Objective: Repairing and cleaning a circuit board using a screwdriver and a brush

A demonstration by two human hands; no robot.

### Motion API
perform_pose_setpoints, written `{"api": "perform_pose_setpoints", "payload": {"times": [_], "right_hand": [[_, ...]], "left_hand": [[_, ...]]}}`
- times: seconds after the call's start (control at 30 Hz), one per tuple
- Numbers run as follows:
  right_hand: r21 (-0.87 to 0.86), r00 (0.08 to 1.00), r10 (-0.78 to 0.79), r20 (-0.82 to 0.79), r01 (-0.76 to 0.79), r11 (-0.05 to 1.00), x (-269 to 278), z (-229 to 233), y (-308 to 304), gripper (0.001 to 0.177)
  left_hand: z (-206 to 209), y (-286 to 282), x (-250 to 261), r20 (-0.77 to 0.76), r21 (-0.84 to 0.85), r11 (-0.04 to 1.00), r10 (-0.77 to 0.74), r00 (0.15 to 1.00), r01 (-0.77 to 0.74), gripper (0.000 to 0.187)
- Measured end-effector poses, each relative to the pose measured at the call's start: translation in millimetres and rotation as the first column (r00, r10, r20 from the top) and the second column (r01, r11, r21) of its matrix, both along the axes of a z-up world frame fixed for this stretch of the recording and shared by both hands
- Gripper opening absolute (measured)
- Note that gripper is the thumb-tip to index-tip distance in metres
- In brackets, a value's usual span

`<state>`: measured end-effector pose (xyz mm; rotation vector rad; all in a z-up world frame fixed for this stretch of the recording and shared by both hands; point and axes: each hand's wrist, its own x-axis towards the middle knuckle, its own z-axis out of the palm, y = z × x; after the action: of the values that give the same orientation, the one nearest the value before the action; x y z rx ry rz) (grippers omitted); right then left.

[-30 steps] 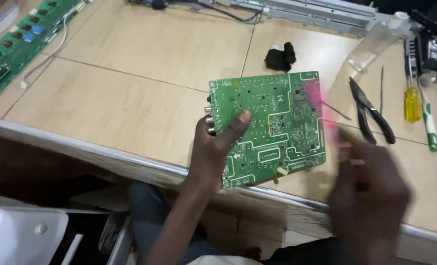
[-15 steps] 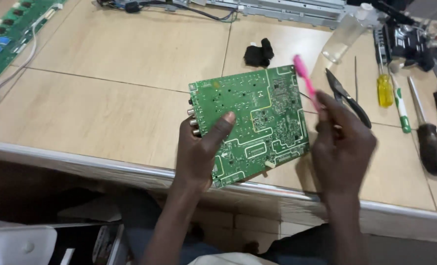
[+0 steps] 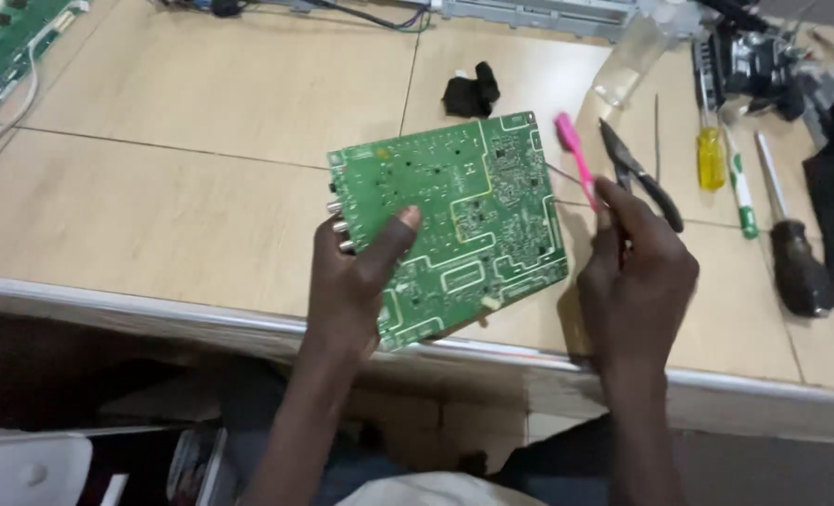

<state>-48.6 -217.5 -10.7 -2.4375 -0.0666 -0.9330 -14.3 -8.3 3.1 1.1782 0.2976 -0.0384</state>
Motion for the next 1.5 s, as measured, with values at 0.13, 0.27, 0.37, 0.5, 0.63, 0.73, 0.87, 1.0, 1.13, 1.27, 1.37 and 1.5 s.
{"api": "perform_pose_setpoints", "payload": {"times": [0.13, 0.27, 0.37, 0.5, 0.63, 0.73, 0.87, 1.0, 1.13, 1.27, 1.37, 1.5], "right_hand": [[0.056, 0.996, 0.061, 0.07, -0.065, 0.996, 3, 7, 13, 0.033], [0.191, 0.995, 0.096, 0.028, -0.1, 0.977, 9, 7, 11, 0.036], [0.286, 0.995, 0.082, 0.047, -0.092, 0.954, 12, 11, 20, 0.031], [0.257, 0.999, 0.04, -0.01, -0.036, 0.966, -16, 4, 17, 0.032], [0.251, 0.962, -0.068, -0.263, 0.136, 0.958, -58, 5, 13, 0.034], [0.162, 0.946, -0.084, -0.313, 0.141, 0.977, -80, 2, 11, 0.035], [0.277, 0.877, -0.092, -0.471, 0.246, 0.929, -95, 6, -13, 0.032], [0.045, 0.916, -0.295, -0.273, 0.318, 0.947, -110, -5, 7, 0.026], [0.206, 0.897, -0.212, -0.387, 0.309, 0.929, -118, -6, 12, 0.028], [0.341, 0.914, -0.258, -0.314, 0.362, 0.867, -117, 13, 7, 0.021], [0.124, 0.895, -0.297, -0.333, 0.353, 0.927, -103, -17, 0, 0.021], [-0.035, 0.944, -0.24, -0.225, 0.239, 0.97, -112, -22, 11, 0.017]], "left_hand": [[6, 2, 4, -0.067, 0.069, 0.995, 0.081, 0.994, -0.076, 0.048], [5, -5, -2, -0.055, 0.079, 0.993, 0.091, 0.994, -0.086, 0.05], [11, -8, -7, -0.05, 0.14, 0.984, 0.122, 0.991, -0.114, 0.054], [9, -10, -4, 0.025, 0.041, 0.99, 0.137, 0.99, -0.138, 0.042], [-6, -8, 2, 0.024, 0.029, 0.991, 0.129, 0.991, -0.13, 0.039], [1, -12, -1, 0.025, 0.047, 0.988, 0.144, 0.989, -0.145, 0.038], [24, -15, -7, -0.148, 0.195, 0.971, 0.17, 0.974, -0.14, 0.059], [27, -17, -7, -0.154, 0.228, 0.966, 0.157, 0.975, -0.12, 0.064], [11, -13, -3, -0.065, 0.122, 0.987, 0.11, 0.992, -0.102, 0.041], [3, -10, 0, 0.006, 0.057, 0.995, 0.076, 0.997, -0.076, 0.037], [2, -10, 0, 0.03, 0.137, 0.987, 0.085, 0.996, -0.088, 0.037], [18, -15, -4, -0.111, 0.107, 0.982, 0.168, 0.979, -0.157, 0.045]]}}
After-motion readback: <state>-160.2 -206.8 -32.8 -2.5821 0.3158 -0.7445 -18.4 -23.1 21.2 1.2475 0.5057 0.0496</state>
